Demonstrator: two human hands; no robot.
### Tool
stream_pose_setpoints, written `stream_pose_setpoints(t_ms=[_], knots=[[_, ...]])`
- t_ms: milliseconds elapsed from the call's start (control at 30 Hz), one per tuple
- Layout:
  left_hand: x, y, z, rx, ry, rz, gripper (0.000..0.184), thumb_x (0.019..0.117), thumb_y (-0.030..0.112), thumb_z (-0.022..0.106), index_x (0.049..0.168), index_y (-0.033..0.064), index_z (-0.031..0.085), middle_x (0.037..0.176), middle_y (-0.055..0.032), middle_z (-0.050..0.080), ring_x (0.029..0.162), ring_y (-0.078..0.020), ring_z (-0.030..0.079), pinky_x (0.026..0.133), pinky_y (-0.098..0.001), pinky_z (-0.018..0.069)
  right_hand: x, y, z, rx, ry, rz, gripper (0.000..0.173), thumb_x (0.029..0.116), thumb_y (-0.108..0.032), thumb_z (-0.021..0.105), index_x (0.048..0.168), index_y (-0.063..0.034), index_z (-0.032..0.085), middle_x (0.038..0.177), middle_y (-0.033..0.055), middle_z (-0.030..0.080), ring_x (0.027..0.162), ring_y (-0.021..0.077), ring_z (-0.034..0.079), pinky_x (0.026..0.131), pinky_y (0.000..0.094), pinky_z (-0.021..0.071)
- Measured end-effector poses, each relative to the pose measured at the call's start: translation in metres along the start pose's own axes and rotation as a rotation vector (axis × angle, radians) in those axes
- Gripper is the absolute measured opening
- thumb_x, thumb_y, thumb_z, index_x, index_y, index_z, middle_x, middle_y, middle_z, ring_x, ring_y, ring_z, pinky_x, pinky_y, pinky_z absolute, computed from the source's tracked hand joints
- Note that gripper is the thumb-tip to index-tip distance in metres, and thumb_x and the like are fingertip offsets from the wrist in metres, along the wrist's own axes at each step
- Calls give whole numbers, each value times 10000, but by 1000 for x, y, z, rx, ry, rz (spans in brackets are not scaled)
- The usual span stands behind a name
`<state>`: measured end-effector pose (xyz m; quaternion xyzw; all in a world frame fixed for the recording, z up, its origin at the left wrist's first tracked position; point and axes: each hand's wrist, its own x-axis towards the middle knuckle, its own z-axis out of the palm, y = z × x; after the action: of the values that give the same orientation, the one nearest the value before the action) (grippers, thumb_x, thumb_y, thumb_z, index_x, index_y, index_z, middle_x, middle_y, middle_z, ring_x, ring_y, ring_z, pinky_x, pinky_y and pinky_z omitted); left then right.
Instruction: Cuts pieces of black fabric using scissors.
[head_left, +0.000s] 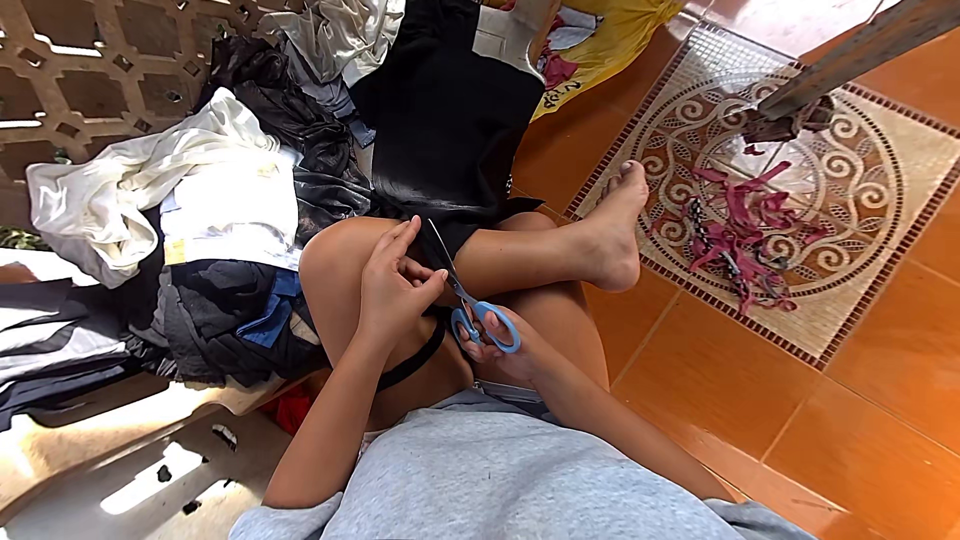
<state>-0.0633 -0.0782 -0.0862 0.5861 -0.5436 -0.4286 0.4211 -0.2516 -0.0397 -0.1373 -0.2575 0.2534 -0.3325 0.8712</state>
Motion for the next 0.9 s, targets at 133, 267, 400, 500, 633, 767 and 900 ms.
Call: stream_pose_setpoints(t_ms=[133, 267, 400, 500, 633, 767, 900], knots=[[0, -1, 1, -17, 3, -1, 738, 758, -50, 781, 1449, -31, 525, 1416, -150, 516, 654, 34, 551, 580, -115, 492, -3, -1, 1, -24, 37, 5, 368, 862, -525, 759, 884, -182, 629, 760, -125, 618, 579, -63, 536, 527, 88, 424], [0, 0, 1, -6, -3, -3, 737, 758, -51, 778, 1450, -28, 525, 1425, -154, 510, 651, 36, 547, 579, -114, 491, -3, -1, -1, -3, 5, 18, 410, 864, -576, 732, 889, -182, 620, 756, -120, 610, 555, -66, 515, 500, 89, 402], [0, 1, 0, -3, -14, -12, 735, 761, -53, 772, 1452, -20, 526, 1427, -149, 510, 651, 34, 549, 581, -115, 493, 0, 8, -14, 99, -208, 9, 506, 891, -663, 634, 1022, -175, 601, 867, -89, 628, 645, -43, 557, 561, 107, 431], [0, 0, -1, -9, -15, -12, 736, 755, -60, 765, 1450, -29, 524, 1418, -150, 513, 643, 38, 531, 573, -108, 478, 1, 7, -14, 70, -216, 5, 503, 898, -659, 628, 1023, -173, 593, 868, -93, 621, 645, -52, 548, 561, 98, 420], [0, -1, 0, -18, -14, 1, 735, 751, -59, 762, 1447, -32, 526, 1415, -147, 516, 647, 44, 532, 572, -103, 474, 1, 2, -9, -39, -136, 2, 488, 895, -647, 641, 992, -173, 583, 840, -116, 602, 616, -72, 516, 536, 84, 394], [0, 0, 0, -20, -15, -4, 737, 754, -60, 763, 1450, -33, 522, 1410, -141, 516, 648, 46, 530, 575, -98, 472, 1, -2, -1, -38, -45, 24, 461, 874, -617, 693, 951, -175, 586, 786, -124, 594, 579, -74, 501, 512, 83, 383], [-1, -1, 0, -9, -8, 11, 729, 753, -49, 760, 1444, -37, 527, 1397, -147, 527, 648, 46, 528, 567, -99, 466, -1, -1, 1, -32, -18, 12, 422, 882, -583, 705, 935, -180, 593, 778, -126, 599, 575, -76, 501, 513, 82, 382]])
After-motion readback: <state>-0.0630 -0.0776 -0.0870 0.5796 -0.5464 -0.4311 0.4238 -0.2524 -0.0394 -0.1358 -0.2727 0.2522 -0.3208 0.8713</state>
